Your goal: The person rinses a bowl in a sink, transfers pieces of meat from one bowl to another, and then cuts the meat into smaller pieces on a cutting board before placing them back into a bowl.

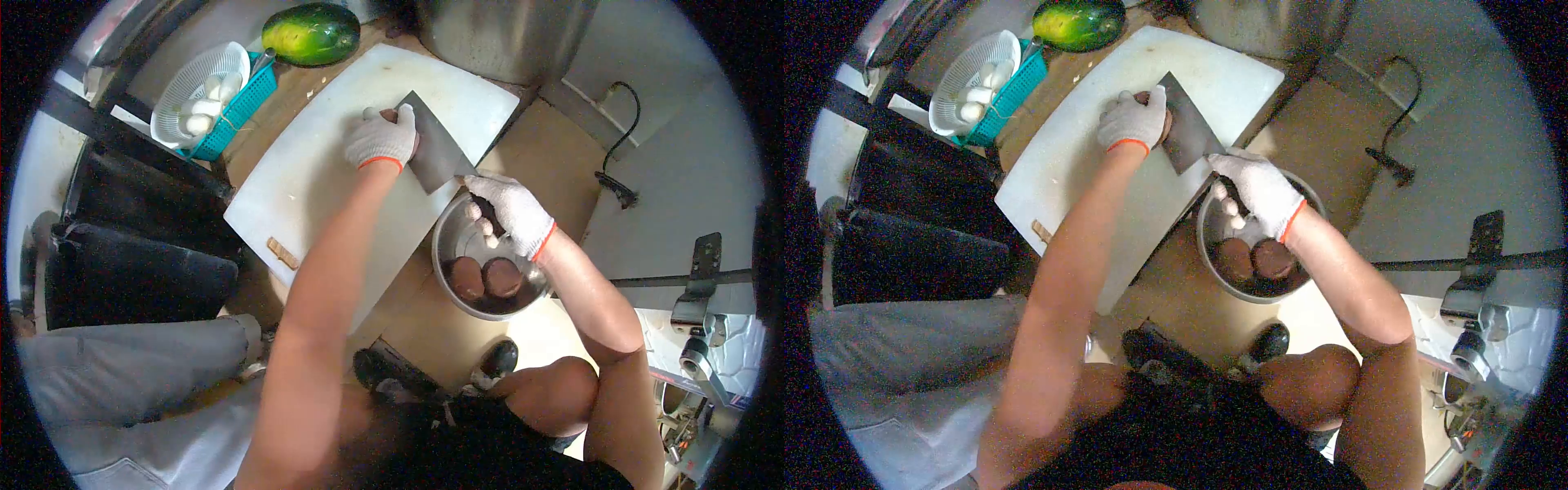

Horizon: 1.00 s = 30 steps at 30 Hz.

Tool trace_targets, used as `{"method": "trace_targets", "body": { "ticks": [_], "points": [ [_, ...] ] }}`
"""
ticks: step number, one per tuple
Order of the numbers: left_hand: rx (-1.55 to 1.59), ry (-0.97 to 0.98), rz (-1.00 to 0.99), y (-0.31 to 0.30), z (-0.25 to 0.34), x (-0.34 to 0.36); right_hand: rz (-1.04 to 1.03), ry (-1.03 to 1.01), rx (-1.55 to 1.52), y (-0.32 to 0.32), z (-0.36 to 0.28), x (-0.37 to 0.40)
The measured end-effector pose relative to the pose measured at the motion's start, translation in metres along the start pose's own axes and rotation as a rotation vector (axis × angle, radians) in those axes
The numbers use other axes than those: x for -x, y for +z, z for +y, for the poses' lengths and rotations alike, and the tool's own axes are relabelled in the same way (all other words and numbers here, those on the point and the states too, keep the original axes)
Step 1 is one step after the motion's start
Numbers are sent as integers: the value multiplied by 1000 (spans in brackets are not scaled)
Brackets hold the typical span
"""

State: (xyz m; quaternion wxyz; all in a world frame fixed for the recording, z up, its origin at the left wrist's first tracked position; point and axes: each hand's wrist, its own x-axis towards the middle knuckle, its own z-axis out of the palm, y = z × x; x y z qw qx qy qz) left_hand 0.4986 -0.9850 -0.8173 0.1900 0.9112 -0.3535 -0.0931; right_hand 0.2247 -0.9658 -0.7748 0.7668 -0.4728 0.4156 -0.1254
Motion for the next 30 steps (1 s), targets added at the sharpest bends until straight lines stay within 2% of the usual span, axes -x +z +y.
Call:
{"method": "trace_targets", "body": {
  "ticks": [3,5,6,8,9,10,11,12,15,17,19,20,21,24,26,28,30],
  "points": [
    [-24,-33,-70,-7,6,1,68,-42,125,-7,-8,9],
    [-68,179,-132,-19,-7,5,119,-74,205,-9,-12,15],
    [-66,182,-132,-18,-22,0,122,-76,206,-11,-12,16],
    [4,577,-170,-18,-61,-8,185,-131,467,-16,-10,20],
    [65,647,-186,-22,-72,-4,184,-130,468,-17,-6,23],
    [65,645,-185,-23,-80,-1,205,-234,563,-17,-2,25],
    [12,684,-143,-22,-88,1,226,-340,658,-16,0,25],
    [-41,721,-103,-21,-95,2,222,-339,661,-13,2,23],
    [85,705,-6,2,-96,4,274,-556,833,7,1,18],
    [171,693,12,12,-96,2,314,-581,871,22,-7,18],
    [255,680,22,23,-101,2,333,-648,830,35,-12,16],
    [275,723,117,27,-104,4,351,-719,783,38,-13,15],
    [295,766,213,30,-106,5,351,-717,785,36,-10,8],
    [313,725,162,30,-108,9,367,-658,945,28,0,-18],
    [324,713,115,16,-105,14,302,-630,1135,25,-3,-24],
    [336,690,58,12,-112,18,319,-641,1082,33,1,-16],
    [335,726,179,25,-120,14,325,-599,877,54,-12,7]
  ]
}}
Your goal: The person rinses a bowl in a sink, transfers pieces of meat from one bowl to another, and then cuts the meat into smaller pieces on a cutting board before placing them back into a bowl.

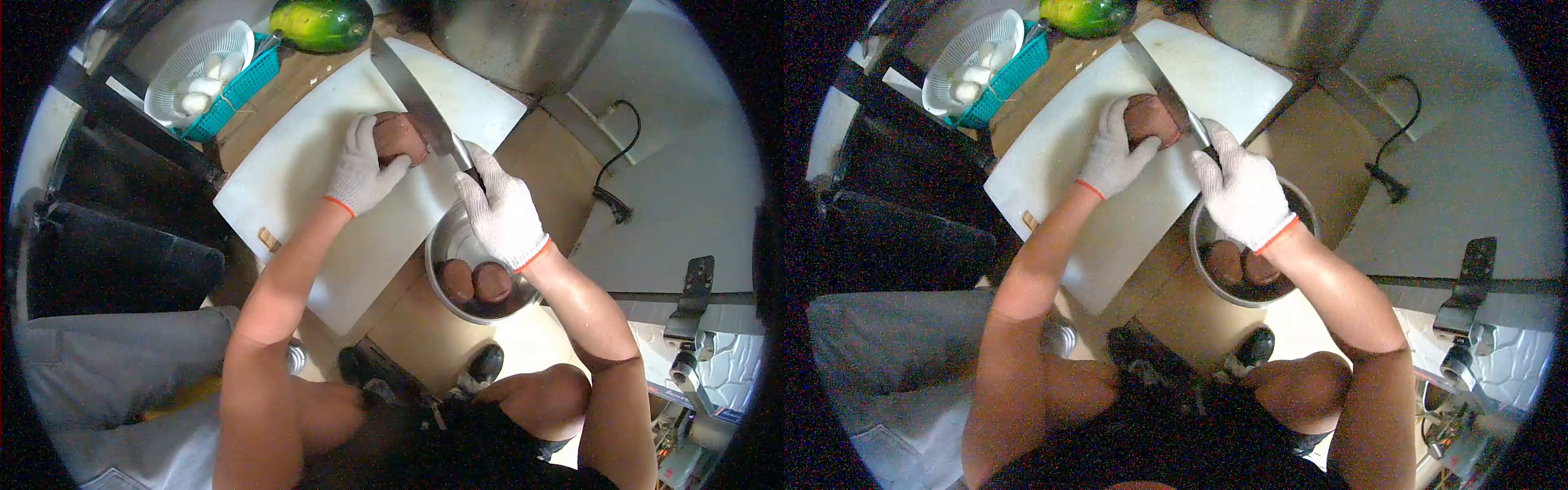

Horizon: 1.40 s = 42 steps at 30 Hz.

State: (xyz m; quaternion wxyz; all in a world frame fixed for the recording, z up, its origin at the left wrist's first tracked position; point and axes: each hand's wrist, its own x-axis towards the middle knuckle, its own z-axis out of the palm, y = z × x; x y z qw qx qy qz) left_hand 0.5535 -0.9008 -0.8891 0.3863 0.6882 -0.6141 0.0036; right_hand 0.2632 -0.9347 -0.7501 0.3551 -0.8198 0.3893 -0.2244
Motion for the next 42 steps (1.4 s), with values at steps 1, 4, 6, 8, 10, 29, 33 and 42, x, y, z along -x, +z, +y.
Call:
{"method": "trace_targets", "body": {
  "ticks": [1,4,6,8,10,29,33,42],
  "points": [
    [1,-2,-2,4,-5,4,-2,3,0,3,0,0],
    [-71,-40,-23,4,-7,6,-58,52,96,10,11,-5],
    [-63,-135,-46,-3,4,9,-87,-81,240,15,31,-15],
    [-15,-151,-32,-12,11,9,-40,-122,212,16,27,-9],
    [49,-164,-29,-10,11,13,5,-76,11,6,-5,3],
    [22,-200,154,-9,6,24,36,-241,77,25,-22,7],
    [27,-281,344,-10,0,17,-20,-201,225,43,-9,1],
    [-39,-246,216,8,-54,4,7,-39,-321,0,-31,-10]
  ]
}}
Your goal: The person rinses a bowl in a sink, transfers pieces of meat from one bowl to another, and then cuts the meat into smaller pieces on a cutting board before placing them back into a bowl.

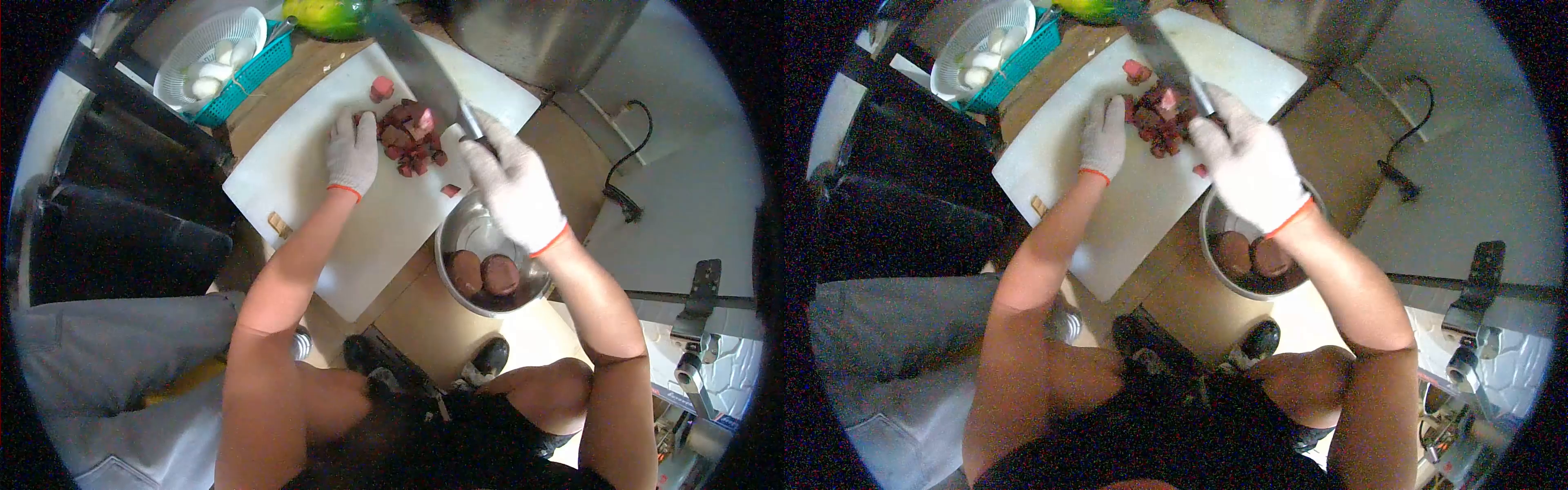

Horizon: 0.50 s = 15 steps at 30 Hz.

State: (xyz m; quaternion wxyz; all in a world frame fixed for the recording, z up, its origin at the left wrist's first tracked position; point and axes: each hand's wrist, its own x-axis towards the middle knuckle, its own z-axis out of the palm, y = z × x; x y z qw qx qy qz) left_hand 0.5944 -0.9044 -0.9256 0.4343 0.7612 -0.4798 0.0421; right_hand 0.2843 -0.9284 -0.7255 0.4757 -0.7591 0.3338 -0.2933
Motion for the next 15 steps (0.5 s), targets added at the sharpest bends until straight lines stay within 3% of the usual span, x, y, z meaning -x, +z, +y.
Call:
{"method": "trace_targets", "body": {
  "ticks": [1,3,4,7,9,12,15],
  "points": [
    [-14,2,10,-4,6,-4,-8,51,-43,-10,1,-5],
    [144,-311,-178,-36,66,-10,-20,242,-203,-32,11,-13],
    [146,-307,-183,-32,72,-5,-42,285,-290,-40,26,-16],
    [135,130,-93,6,67,11,-7,400,-531,-57,88,-13],
    [9,231,-133,9,82,29,74,578,-733,-65,128,-6],
    [-211,397,-239,-3,102,44,49,643,-896,-68,167,7],
    [-317,466,-244,-5,113,40,-34,625,-791,-61,171,19]
  ]
}}
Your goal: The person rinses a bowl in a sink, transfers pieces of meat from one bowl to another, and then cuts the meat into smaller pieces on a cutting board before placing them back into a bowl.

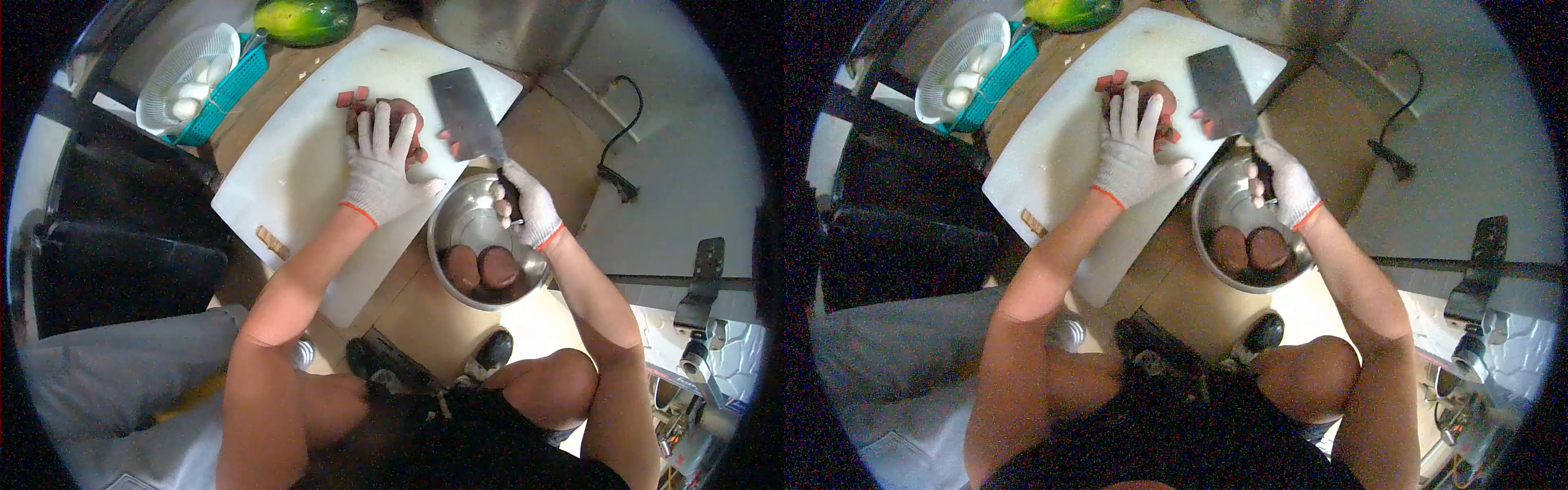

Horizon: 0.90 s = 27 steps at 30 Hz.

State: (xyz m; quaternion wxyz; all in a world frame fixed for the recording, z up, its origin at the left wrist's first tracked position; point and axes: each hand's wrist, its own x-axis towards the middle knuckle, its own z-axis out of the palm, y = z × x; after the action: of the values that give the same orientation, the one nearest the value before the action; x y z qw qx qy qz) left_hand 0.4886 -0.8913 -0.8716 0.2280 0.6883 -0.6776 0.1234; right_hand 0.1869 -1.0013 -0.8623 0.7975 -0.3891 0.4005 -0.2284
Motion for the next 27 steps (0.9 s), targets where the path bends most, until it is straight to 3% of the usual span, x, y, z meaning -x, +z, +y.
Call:
{"method": "trace_targets", "body": {
  "ticks": [3,5,15,19,21,23,25,26,27],
  "points": [
    [-9,-35,-25,-3,2,-13,-49,76,2,24,1,7],
    [8,-16,85,9,-12,-19,-164,90,13,31,2,4],
    [213,-425,292,43,23,-46,-274,160,-62,64,21,7],
    [280,-291,471,61,41,-57,-270,56,-47,46,13,34],
    [382,-223,523,60,71,-70,-162,-8,35,21,15,47],
    [404,-105,649,71,108,-82,-204,-133,105,-5,2,73],
    [449,-103,576,51,160,-79,-47,-197,220,-27,3,96],
    [544,-40,685,77,167,-91,35,-221,279,-38,3,108],
    [622,-32,624,87,182,-83,78,-222,260,-47,8,118]
  ]
}}
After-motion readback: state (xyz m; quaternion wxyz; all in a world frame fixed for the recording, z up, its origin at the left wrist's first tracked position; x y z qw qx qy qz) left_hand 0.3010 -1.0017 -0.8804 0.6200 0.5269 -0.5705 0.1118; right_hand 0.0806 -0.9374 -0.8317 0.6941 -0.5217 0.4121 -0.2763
